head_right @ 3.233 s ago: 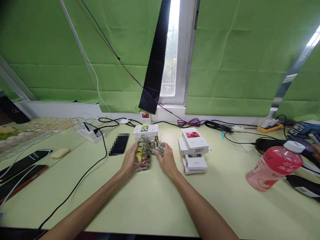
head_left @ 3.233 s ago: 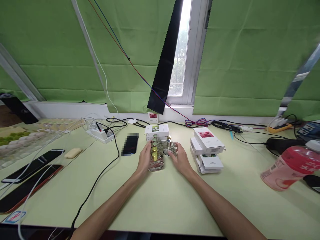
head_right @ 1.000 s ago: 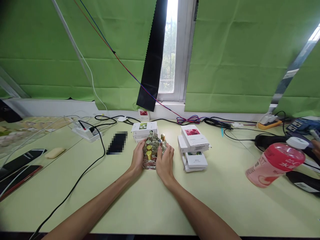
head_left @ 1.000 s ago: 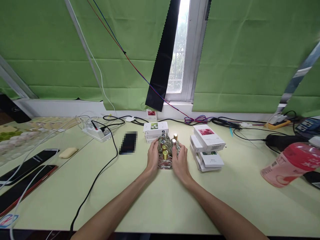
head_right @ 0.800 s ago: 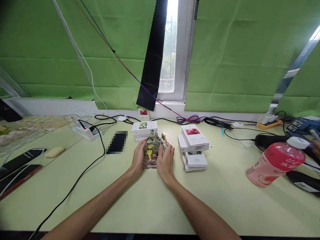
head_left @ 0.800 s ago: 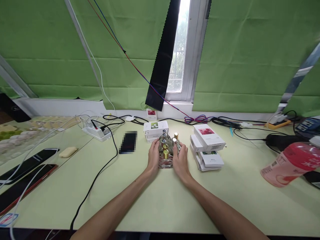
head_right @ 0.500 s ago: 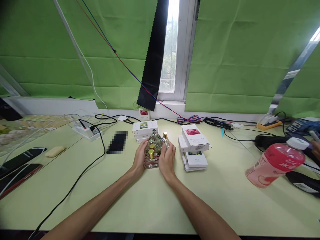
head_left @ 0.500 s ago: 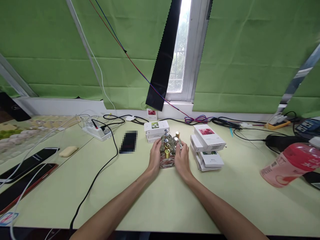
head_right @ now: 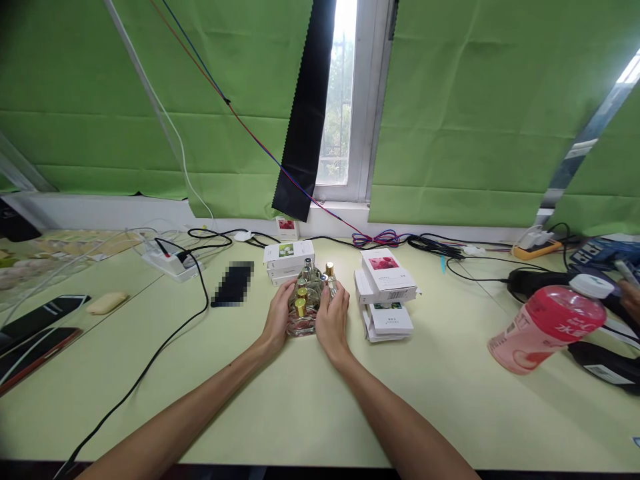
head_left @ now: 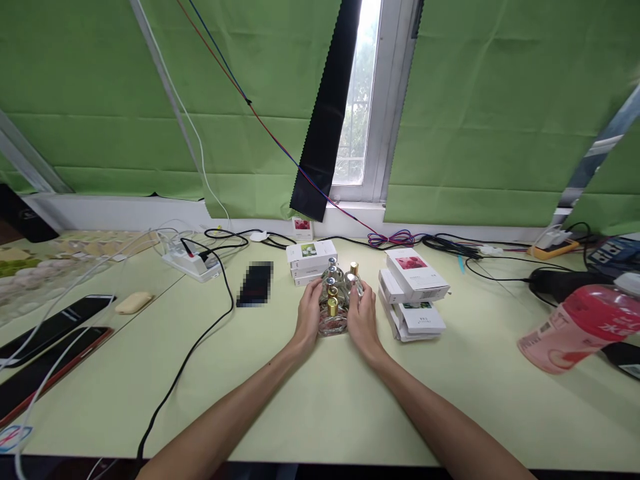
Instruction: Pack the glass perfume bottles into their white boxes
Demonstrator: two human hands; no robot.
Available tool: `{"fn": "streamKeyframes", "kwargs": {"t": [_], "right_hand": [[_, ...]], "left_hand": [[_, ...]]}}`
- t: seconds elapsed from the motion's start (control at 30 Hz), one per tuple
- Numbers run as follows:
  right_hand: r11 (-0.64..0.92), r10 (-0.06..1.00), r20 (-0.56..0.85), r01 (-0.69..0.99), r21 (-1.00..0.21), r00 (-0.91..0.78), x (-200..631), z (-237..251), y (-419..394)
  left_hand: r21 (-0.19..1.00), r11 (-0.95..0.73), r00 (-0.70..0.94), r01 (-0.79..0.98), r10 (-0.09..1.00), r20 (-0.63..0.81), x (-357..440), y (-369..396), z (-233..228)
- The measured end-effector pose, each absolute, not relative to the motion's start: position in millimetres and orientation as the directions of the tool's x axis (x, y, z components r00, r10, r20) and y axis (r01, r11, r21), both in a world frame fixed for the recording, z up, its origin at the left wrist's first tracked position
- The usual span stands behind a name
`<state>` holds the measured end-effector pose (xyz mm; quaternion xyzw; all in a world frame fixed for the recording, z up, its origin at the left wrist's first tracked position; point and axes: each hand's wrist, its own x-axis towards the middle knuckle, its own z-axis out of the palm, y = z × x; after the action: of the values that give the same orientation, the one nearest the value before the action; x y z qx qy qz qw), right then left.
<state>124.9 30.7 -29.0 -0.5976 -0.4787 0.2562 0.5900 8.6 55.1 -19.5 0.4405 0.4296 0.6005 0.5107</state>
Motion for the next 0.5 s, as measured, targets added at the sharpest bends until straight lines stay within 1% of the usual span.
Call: {"fn": "streamKeyframes", "kwargs": {"t": [0.17, 0.5], "right_hand": [[0.136, 0.886, 0.241, 0.275, -0.952, 0.396, 124.1, -28.0, 30.5], [0.15, 0.885, 0.251, 0.27, -0.951, 0.393, 122.9, -27.1, 31.9]], "left_hand": [[0.971, -0.115, -0.082, -0.21, 0.992, 0.1, 8.9, 53.5, -17.9], [0.975, -0.161, -0.1, -0.151, 0.984, 0.147, 9.7, 58.8, -23.1]]}}
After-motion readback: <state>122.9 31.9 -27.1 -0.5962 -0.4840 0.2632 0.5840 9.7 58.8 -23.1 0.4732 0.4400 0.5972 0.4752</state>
